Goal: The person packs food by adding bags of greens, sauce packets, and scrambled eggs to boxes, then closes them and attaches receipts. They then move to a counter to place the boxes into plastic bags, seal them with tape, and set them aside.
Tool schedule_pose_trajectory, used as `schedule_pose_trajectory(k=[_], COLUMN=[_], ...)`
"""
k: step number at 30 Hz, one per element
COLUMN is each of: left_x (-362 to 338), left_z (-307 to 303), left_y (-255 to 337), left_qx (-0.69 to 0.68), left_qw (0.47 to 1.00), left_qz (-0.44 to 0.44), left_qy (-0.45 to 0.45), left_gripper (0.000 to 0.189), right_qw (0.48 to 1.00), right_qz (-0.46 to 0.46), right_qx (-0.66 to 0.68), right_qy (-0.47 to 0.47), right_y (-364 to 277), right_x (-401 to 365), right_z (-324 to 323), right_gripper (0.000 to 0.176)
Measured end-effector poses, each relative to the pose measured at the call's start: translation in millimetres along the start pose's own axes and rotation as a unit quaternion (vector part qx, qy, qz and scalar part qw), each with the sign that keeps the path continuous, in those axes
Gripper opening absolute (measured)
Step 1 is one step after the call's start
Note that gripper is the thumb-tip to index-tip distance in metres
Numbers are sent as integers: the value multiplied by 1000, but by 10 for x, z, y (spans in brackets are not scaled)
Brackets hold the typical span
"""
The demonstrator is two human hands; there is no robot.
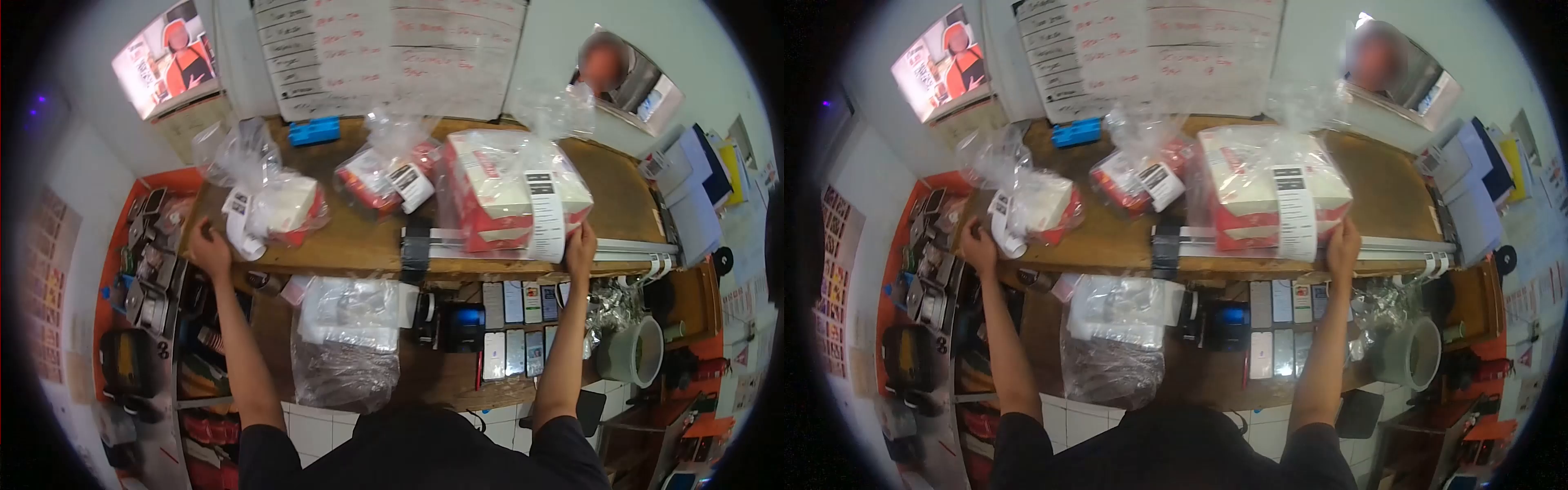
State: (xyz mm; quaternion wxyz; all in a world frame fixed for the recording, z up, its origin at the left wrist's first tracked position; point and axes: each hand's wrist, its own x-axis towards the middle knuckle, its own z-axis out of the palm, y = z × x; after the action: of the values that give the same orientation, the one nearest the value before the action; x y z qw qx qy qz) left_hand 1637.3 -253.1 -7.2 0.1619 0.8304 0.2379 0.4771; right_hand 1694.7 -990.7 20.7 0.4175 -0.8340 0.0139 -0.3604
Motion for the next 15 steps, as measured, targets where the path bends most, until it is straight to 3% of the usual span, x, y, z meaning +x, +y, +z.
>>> schedule_pose_trajectory(k=[6,7,8,11,13,15], left_x=[-22,-27,-31,-18,-24,-25], left_z=[-107,-114,-121,-65,-82,-86], left_y=[250,292,324,196,251,305], left_qx=[7,10,17,-5,-10,1], left_qw=[1000,1000,1000,999,999,999], left_qz=[-11,-17,-24,-37,-42,-41], left_qy=[12,13,11,15,0,4], left_gripper=[27,27,26,25,24,24], right_qw=[991,977,979,980,978,997], right_qz=[80,121,105,48,2,-22], right_qx=[97,175,174,96,136,69], right_qy=[-42,-29,-21,170,159,-28], right_y=[325,71,0,-418,-1502,-2190], right_x=[121,144,196,356,194,19], right_z=[-162,-214,-319,-408,-186,231], right_gripper=[24,25,29,28,25,26])
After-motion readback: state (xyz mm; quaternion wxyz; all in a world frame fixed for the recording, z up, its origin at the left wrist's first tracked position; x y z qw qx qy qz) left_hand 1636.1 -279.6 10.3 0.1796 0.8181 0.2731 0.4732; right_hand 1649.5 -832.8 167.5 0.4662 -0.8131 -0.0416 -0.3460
